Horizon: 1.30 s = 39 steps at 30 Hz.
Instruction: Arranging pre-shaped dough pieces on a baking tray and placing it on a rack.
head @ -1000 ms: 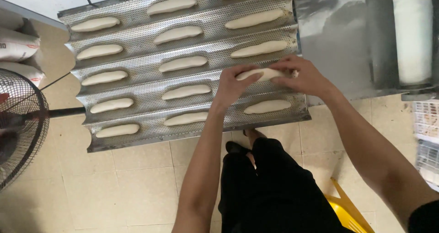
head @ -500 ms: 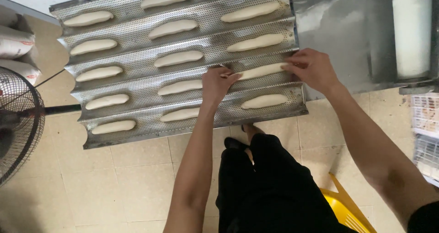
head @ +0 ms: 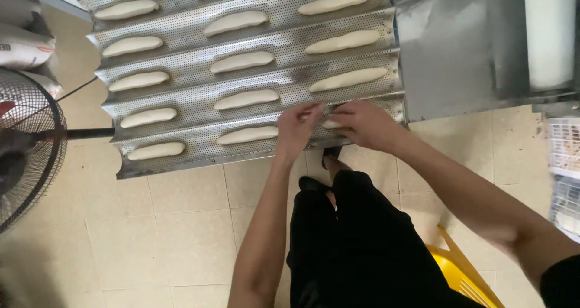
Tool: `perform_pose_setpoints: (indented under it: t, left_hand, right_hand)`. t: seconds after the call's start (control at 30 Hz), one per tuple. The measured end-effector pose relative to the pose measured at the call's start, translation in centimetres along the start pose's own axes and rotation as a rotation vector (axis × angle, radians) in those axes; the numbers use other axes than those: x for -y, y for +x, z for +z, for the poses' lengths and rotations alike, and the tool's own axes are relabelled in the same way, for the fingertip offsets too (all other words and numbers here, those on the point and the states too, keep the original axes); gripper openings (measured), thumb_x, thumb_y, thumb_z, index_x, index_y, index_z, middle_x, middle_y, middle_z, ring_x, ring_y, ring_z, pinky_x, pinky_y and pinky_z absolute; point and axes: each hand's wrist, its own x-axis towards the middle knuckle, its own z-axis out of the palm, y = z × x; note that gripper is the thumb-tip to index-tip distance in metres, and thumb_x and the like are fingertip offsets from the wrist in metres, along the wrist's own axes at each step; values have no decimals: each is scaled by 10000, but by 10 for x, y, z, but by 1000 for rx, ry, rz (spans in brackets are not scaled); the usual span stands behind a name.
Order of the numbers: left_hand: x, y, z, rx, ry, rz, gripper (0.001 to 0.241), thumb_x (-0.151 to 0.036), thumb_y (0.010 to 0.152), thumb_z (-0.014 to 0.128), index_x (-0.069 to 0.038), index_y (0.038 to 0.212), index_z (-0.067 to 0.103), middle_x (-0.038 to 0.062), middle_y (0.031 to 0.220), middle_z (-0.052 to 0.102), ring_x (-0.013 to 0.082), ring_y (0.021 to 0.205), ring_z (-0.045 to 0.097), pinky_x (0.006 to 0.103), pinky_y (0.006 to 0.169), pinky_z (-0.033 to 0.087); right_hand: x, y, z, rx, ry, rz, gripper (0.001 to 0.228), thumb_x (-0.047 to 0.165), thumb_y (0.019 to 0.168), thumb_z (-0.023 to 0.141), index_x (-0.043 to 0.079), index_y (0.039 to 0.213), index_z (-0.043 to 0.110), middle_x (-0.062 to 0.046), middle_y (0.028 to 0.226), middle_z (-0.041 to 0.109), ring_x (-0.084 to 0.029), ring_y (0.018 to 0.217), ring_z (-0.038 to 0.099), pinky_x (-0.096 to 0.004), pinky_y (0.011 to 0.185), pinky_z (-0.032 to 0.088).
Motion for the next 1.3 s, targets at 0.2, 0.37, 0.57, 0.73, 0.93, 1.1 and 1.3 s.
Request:
perform_pose_setpoints:
  t: [0.2, 0.37, 0.57, 0.73, 0.93, 1.1, 1.3]
  left_hand:
    - [0, -5, 32, 89, -35, 33, 387, -340, 1004, 636, -32, 1209, 750, 114, 1006, 805, 179, 902, 767, 305, 789, 595]
    - [8, 2, 51, 278, -172, -182, 486, -467, 1045, 535, -50, 1181, 744, 115, 1023, 784, 173, 901, 751, 320, 780, 612]
    - [-25, -6, 34, 188, 236, 77, 409, -408, 873, 779, -62, 1085, 831, 128, 861, 792, 190, 786, 733, 334, 782, 568]
    - [-34, -6, 22, 273, -408, -39, 398, -293, 852, 820, -37, 1150, 756, 56, 974, 783, 130, 856, 738, 289, 789, 613]
    - [-14, -14, -2, 198, -142, -188, 404, -315, 866, 802, -20, 1142, 810, 81, 904, 797, 133, 819, 722, 266, 747, 569]
    - [22, -9, 0, 224, -193, -167, 395, -312, 873, 805, -17, 1135, 791, 78, 920, 796, 126, 816, 710, 267, 756, 579]
    - [14, -18, 3, 18, 370, -37, 404, -377, 846, 812, -51, 1084, 809, 134, 863, 775, 254, 772, 724, 370, 734, 561]
  right_hand:
    - [3, -1, -10, 139, -97, 3, 315, 240, 816, 785, 191, 1127, 765, -58, 1116, 714, -306, 1085, 651, -438, 928, 549]
    - [-6, -26, -40, 16, 67, 8, 442, 269, 817, 801, 125, 1227, 722, -102, 1243, 695, -323, 1125, 643, -438, 916, 544]
    - [-30, -45, -29, -37, 66, 141, 400, 201, 837, 789, 126, 1226, 735, -75, 1217, 709, -271, 1096, 681, -373, 935, 562]
    - [-18, -47, -47, -36, 900, 407, 450, 303, 899, 742, 180, 1325, 669, 1, 1119, 704, -44, 954, 637, -224, 820, 536]
    - [-33, -55, -43, -59, 546, 772, 410, 331, 902, 761, 154, 1272, 756, -4, 870, 767, -113, 692, 609, -320, 566, 448]
    - [-43, -62, -37, -2, 325, 698, 391, 369, 925, 773, 188, 1271, 761, -62, 915, 767, -121, 765, 639, -292, 678, 531]
    - [-40, -67, -34, -111, 82, 465, 342, 342, 885, 792, 144, 1163, 797, -96, 1050, 761, -214, 840, 707, -344, 764, 571]
